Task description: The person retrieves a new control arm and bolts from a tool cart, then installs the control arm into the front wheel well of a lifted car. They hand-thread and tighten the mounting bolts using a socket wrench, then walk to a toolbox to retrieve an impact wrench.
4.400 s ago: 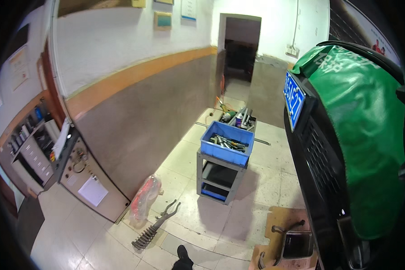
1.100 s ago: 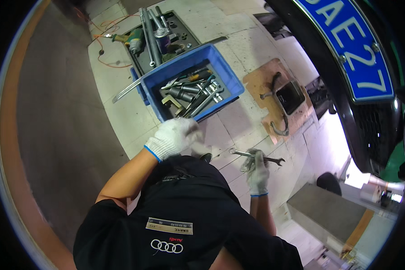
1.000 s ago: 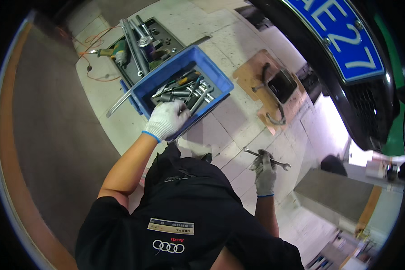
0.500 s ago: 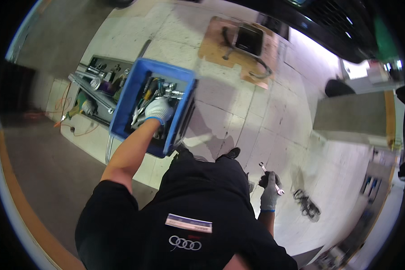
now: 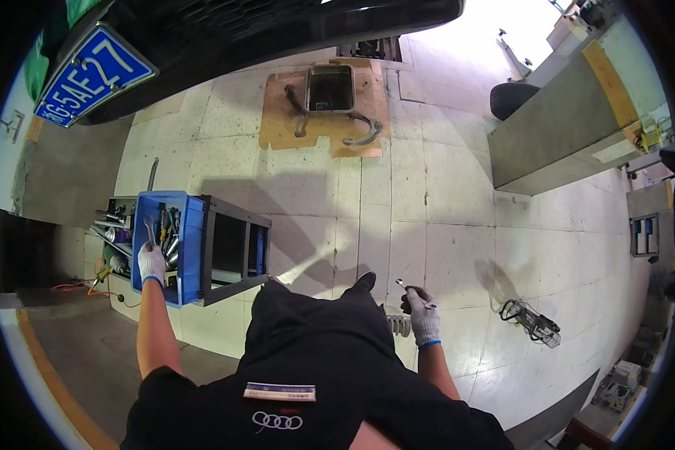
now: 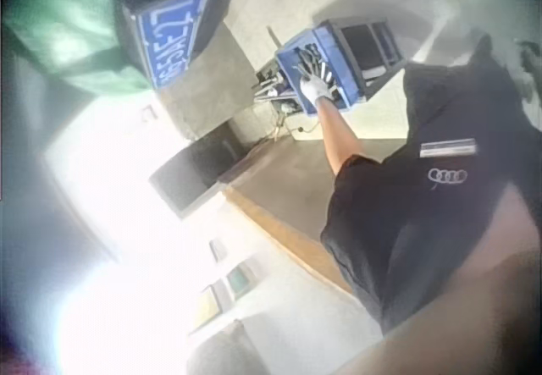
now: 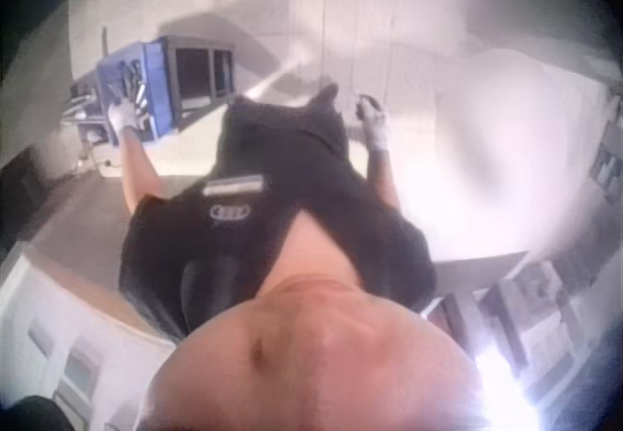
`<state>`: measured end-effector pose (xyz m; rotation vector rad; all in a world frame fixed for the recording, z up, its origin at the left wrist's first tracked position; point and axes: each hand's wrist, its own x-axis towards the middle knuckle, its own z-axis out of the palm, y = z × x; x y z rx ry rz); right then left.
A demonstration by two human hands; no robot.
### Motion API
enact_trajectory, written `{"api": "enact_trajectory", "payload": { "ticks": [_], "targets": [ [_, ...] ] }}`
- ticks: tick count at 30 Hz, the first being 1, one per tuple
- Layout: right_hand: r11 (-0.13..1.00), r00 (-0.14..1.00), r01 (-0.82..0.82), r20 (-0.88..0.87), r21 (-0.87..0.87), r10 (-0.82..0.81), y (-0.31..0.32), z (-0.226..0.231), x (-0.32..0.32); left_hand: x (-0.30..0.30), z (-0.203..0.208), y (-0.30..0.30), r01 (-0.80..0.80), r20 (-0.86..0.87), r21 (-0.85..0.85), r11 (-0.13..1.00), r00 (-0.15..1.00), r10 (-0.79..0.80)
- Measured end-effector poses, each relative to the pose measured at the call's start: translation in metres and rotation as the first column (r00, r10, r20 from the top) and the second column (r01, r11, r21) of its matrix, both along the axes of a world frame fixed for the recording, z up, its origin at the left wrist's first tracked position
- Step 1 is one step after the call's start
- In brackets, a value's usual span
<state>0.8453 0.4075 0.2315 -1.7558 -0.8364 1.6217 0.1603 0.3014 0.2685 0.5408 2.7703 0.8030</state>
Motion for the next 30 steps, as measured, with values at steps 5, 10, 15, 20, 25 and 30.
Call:
{"api": "enact_trajectory", "payload": {
  "ticks": [5, 10, 15, 20, 25, 30],
  "targets": [
    [0.998, 0.999, 0.006, 0.049, 0.069, -0.009, 0.031, 0.007, 0.074, 0.004, -0.011, -0.004, 0.039, 0.115, -0.426, 0.904, 0.993, 0.011],
    [0.981, 0.998, 0.069, -0.002, 0.183, -0.07, 0.061, 0.013, 0.114, 0.038, -0.01, 0.018, -0.149, -0.172, -0.56, 0.815, 0.983, 0.061],
    [0.955, 0.999, -0.03, 0.024, 0.294, 0.024, 0.118, 0.019, 0.107, 0.115, -0.047, 0.095, 0.094, -0.534, -0.203, 0.975, 0.824, -0.19],
    [0.936, 0.981, -0.04, 0.192, 0.351, -0.03, 0.186, 0.034, 0.094, 0.253, -0.158, 0.238, 0.74, 0.244, -0.178, 0.649, 0.672, -0.699],
    [0.921, 0.925, 0.081, 0.315, 0.38, -0.211, 0.232, 0.045, 0.129, 0.428, -0.174, 0.389, 0.946, 0.438, 0.086, 0.313, 0.247, -0.864],
    [0.896, 0.908, 0.304, 0.187, 0.325, -0.376, 0.285, 0.029, 0.168, 0.549, -0.109, 0.544, 0.987, 0.477, 0.015, -0.16, -0.147, -0.867]
  ]
}}
